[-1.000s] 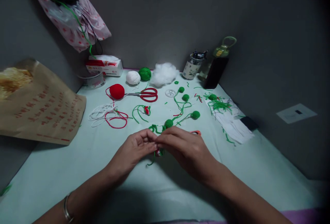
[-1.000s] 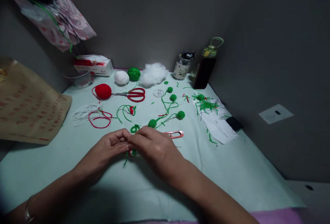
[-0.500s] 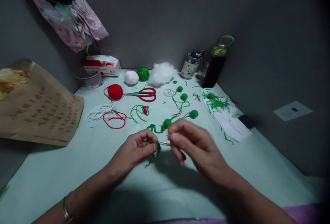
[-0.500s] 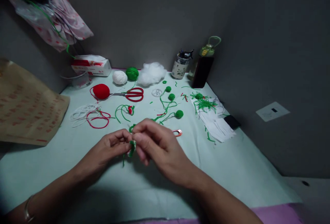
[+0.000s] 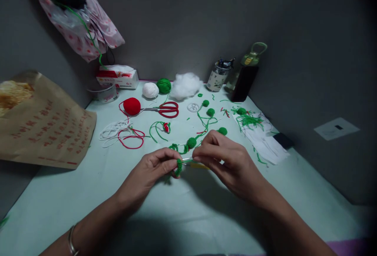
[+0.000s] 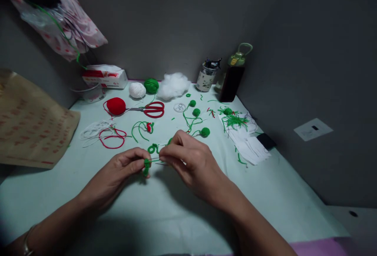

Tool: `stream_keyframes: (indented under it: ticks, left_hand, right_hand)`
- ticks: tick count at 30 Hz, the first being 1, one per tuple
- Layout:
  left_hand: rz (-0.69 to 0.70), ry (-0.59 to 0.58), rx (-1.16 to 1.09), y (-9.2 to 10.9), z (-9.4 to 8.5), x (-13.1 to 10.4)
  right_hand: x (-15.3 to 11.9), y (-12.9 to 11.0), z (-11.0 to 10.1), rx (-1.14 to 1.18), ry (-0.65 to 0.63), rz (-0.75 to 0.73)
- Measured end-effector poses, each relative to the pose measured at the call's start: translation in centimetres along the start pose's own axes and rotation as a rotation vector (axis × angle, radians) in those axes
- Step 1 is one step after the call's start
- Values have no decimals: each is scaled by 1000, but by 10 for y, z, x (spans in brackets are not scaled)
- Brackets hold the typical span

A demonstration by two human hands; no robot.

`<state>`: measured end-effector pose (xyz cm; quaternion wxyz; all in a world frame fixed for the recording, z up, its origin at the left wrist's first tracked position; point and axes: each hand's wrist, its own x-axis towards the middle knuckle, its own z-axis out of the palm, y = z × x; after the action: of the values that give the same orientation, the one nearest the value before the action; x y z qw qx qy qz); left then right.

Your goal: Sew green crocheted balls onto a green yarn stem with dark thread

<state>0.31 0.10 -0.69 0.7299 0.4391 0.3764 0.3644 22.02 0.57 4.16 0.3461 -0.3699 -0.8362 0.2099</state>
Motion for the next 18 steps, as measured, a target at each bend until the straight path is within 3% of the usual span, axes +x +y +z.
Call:
stream_keyframes:
  ticks: [9,18]
  left_hand:
    - [29,-15,5,2,1,-1]
    - [26,-39,19,1,0,0]
  right_hand:
    - [-2,1,1,-70,-61,-17]
    - [0,3,16,87,-14,-11]
